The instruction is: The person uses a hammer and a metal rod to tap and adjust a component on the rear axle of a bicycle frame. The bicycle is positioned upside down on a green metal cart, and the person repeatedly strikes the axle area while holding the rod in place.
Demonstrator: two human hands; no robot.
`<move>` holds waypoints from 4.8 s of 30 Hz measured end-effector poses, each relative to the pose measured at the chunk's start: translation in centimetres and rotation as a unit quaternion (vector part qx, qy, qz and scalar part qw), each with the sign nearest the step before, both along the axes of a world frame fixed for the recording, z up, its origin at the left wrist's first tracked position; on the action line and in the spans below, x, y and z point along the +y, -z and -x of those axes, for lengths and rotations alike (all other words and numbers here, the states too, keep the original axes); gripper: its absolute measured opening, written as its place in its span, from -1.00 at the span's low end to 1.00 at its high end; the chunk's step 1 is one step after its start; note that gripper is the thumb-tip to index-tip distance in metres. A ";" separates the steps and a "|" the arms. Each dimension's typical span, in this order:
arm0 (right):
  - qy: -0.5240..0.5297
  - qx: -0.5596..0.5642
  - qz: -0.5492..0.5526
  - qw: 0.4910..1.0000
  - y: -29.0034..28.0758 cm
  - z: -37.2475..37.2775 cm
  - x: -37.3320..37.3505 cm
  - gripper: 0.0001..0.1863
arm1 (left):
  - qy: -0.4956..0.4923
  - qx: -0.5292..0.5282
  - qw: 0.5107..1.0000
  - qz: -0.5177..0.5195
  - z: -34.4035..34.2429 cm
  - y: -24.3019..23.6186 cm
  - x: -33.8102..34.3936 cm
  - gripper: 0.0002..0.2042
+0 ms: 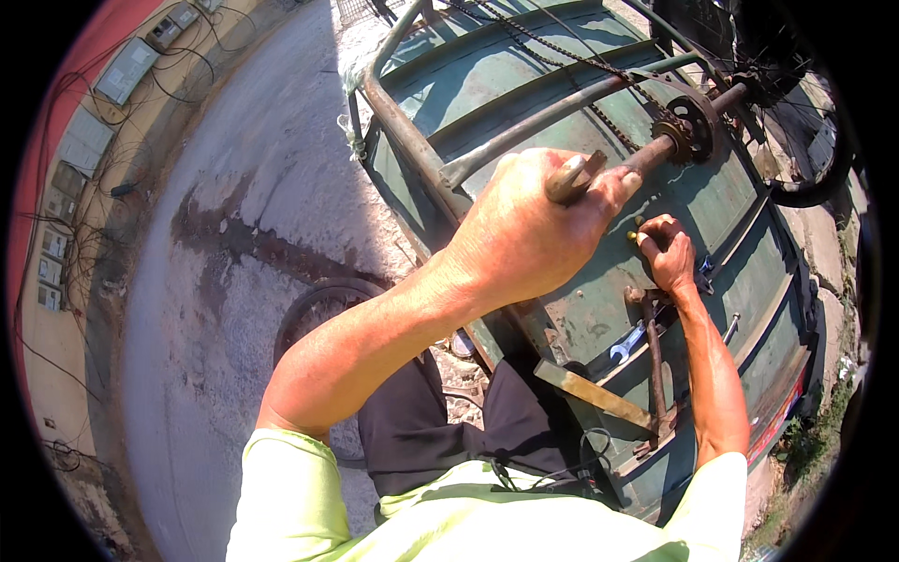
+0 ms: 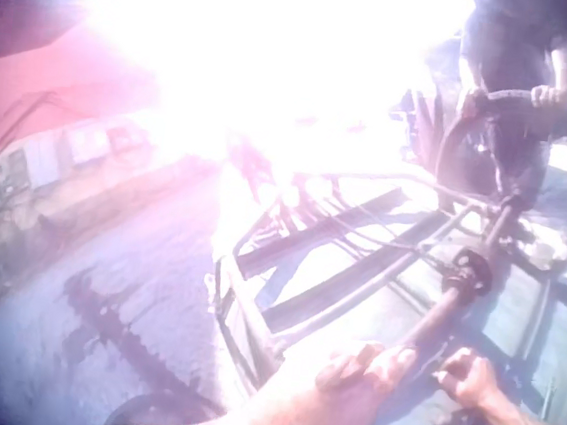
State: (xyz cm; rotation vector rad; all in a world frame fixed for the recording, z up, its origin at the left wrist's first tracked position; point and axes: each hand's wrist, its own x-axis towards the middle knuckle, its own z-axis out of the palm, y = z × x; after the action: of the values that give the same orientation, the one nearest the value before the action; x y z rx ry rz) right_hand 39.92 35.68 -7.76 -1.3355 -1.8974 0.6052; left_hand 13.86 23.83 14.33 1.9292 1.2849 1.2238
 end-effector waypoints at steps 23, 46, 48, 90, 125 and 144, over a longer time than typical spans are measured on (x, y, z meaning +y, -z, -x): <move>0.007 0.006 0.016 1.000 -0.5 0.2 -0.5 -0.78 | 0.095 -0.279 0.930 -0.219 6.4 9.1 -8.6 -0.50; -0.013 0.019 0.021 0.999 -0.6 0.9 -0.5 -0.79 | -0.019 0.032 0.991 0.125 -0.9 -1.3 -0.9 -0.72; -0.008 0.011 0.024 1.000 -0.9 0.6 -0.6 -0.79 | -0.013 0.042 0.993 0.109 -0.8 -1.7 -1.1 -0.70; -0.024 0.012 -0.014 1.000 -0.5 0.3 -0.4 -0.81 | 0.097 -0.382 0.911 -0.121 5.9 7.3 -6.8 -0.52; -0.027 0.080 0.060 0.995 -0.3 -0.5 0.1 -0.67 | 0.066 -0.240 0.941 0.228 -7.8 12.1 -9.5 -0.58; -0.067 0.123 -0.100 0.985 -10.2 4.8 2.8 -0.75 | 0.042 -0.155 0.982 0.100 1.6 16.8 -19.0 -0.68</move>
State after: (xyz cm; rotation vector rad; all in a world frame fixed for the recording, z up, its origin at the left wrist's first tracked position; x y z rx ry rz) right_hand 35.13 38.43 2.42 -0.9648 -1.8015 0.6000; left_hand 12.30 4.88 -2.49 1.5641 1.1058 1.2430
